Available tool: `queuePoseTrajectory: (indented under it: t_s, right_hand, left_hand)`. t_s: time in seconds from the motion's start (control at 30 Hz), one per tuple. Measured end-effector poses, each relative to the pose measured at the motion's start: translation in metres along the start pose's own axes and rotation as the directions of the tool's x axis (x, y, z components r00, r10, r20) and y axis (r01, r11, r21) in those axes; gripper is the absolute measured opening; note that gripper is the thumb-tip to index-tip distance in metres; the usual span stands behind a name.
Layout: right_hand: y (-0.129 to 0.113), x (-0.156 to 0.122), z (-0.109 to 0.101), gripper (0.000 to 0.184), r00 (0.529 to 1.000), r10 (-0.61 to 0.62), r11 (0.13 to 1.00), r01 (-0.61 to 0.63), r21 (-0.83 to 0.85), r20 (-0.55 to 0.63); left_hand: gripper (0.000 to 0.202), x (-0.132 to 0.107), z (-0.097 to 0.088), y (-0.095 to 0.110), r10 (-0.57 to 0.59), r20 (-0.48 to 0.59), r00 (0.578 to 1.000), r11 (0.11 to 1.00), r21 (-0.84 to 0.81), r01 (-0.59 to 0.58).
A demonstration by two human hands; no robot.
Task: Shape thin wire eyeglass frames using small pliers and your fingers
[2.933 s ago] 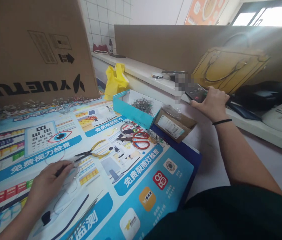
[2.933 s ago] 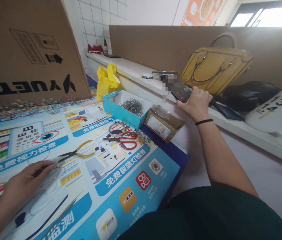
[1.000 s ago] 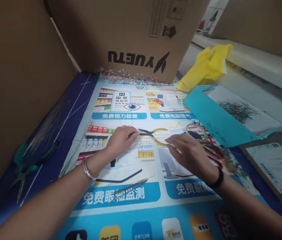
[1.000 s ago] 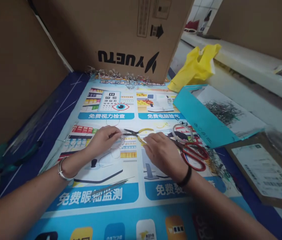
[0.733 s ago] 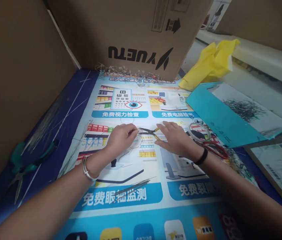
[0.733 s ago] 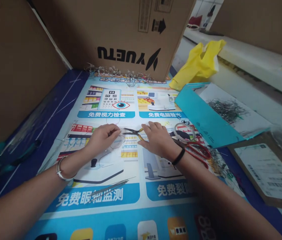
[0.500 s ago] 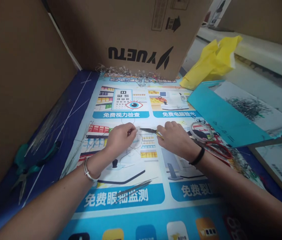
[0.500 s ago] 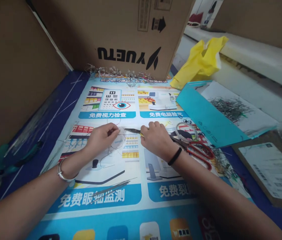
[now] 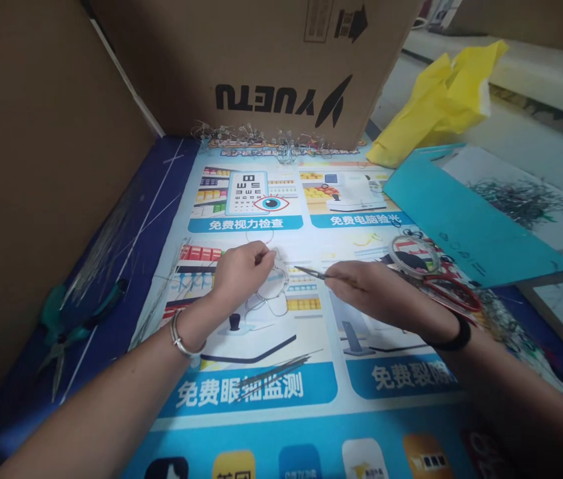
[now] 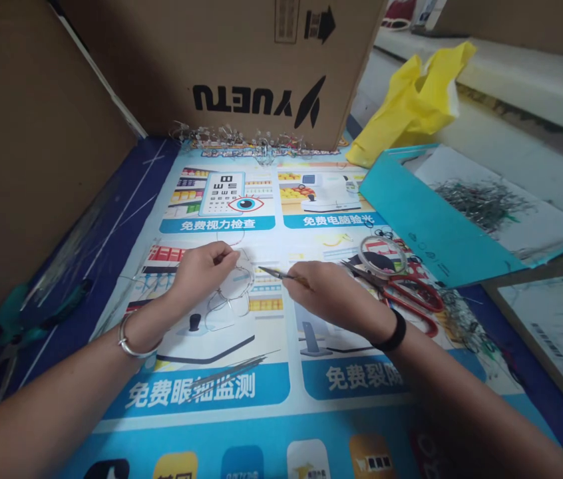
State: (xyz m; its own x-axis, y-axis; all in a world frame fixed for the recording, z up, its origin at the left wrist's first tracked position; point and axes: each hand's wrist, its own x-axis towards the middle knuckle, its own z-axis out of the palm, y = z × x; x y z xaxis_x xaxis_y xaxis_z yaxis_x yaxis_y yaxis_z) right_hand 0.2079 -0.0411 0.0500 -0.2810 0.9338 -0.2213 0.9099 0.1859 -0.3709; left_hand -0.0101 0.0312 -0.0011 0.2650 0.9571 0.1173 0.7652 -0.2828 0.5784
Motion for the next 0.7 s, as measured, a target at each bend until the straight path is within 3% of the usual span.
queuePoseTrajectory:
  t_s: [0.13, 0.7]
  right_hand:
    - [-0.005, -0.004, 0.002, 0.031, 0.998, -0.013, 1.000, 0.012, 0.017, 0.062]
    - [-0.017, 0.006, 0.008, 0.027, 0.995, -0.030, 0.999, 0.034, -0.042, 0.097]
  left_hand:
    - [0.029, 0.000, 0.000, 0.000, -0.001, 0.013, 1.000, 1.000, -0.010, 0.001]
    - [0.028, -0.002, -0.002, 0.003, -0.005, 0.041, 0.999, 0.999, -0.052, 0.007]
